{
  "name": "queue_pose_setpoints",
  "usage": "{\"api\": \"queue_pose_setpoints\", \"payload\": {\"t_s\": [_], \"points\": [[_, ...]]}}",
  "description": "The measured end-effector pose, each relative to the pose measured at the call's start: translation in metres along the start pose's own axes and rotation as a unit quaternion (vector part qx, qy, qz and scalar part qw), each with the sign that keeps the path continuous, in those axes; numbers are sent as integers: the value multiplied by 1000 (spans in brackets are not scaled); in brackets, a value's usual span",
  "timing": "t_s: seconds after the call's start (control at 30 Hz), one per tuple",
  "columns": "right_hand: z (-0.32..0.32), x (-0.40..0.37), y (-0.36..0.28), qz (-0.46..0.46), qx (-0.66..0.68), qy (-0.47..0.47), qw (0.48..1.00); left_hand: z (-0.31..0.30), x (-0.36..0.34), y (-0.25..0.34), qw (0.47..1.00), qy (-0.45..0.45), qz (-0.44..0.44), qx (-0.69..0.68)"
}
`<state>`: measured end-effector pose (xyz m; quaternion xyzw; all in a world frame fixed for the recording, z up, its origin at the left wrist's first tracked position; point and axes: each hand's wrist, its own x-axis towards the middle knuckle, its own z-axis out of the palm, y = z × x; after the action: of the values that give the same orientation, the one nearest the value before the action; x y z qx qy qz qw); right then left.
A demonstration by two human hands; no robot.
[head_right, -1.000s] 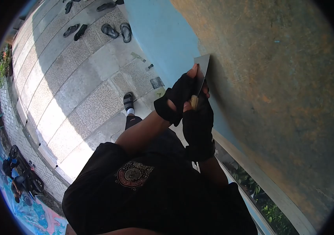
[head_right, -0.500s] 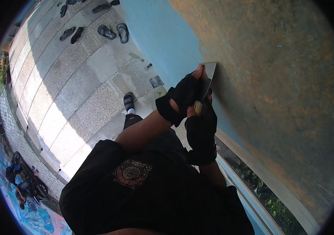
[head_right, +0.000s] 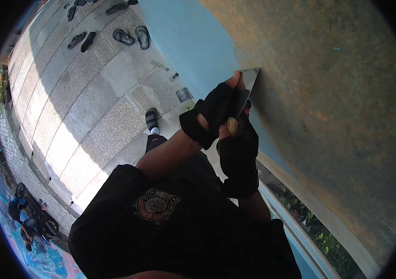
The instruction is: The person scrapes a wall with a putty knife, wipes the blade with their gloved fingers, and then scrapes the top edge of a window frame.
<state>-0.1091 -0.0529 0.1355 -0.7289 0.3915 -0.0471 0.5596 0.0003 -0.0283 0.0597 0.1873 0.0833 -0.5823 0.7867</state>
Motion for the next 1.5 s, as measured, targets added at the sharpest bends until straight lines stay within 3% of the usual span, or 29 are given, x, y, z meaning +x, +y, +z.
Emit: {"api": "queue_pose_setpoints", "payload": {"t_s": [0.03,0.07,0.17,0.2,0.27,0.3,0.37,0.4,0.53,0.6,0.63,0.7,0.8,0.93,1.0,1.03,1.1,1.27,1.37,1.5], "points": [[3,-1,-7,56,-40,3,998,1,-1,-4,1000,0,-3,-2],[2,1,11,-67,-110,51,990,4,-2,-7,1000,-3,24,14],[2,-1,23,-112,-2,75,991,10,-3,1,998,-11,57,40],[3,3,17,-112,-3,76,991,11,-5,2,998,-8,58,39],[2,14,0,43,-92,-8,995,2,2,9,998,-17,58,20],[2,8,3,48,-93,-7,995,-1,2,11,998,-26,55,3],[7,2,10,-32,-75,52,995,3,-6,9,998,-31,37,28],[7,-1,11,-46,-3,54,997,7,-7,4,998,-32,43,25],[4,3,4,42,-63,20,997,3,-6,15,998,-30,43,21],[12,7,7,-48,-78,55,994,3,0,14,999,-16,41,31],[15,4,9,-47,-78,54,994,8,-4,11,999,-15,40,30],[21,3,10,-75,22,112,991,15,-9,13,999,13,20,34],[16,11,4,0,-77,45,996,3,-7,18,999,-23,33,35],[13,0,2,-53,-33,72,995,14,-12,10,1000,-2,17,14],[8,-4,-13,106,-71,30,991,11,-11,14,1000,-3,11,19],[9,-4,-5,110,-70,35,991,8,-11,14,1000,-7,5,25],[13,-4,18,-17,-108,90,990,6,-10,10,999,-28,-6,21],[12,8,-3,-26,-98,47,994,7,-4,7,1000,14,-5,-11],[16,11,6,-27,-135,35,990,-14,6,16,999,-23,27,-19],[19,11,3,-69,-122,58,988,0,2,0,997,0,54,55]]}}
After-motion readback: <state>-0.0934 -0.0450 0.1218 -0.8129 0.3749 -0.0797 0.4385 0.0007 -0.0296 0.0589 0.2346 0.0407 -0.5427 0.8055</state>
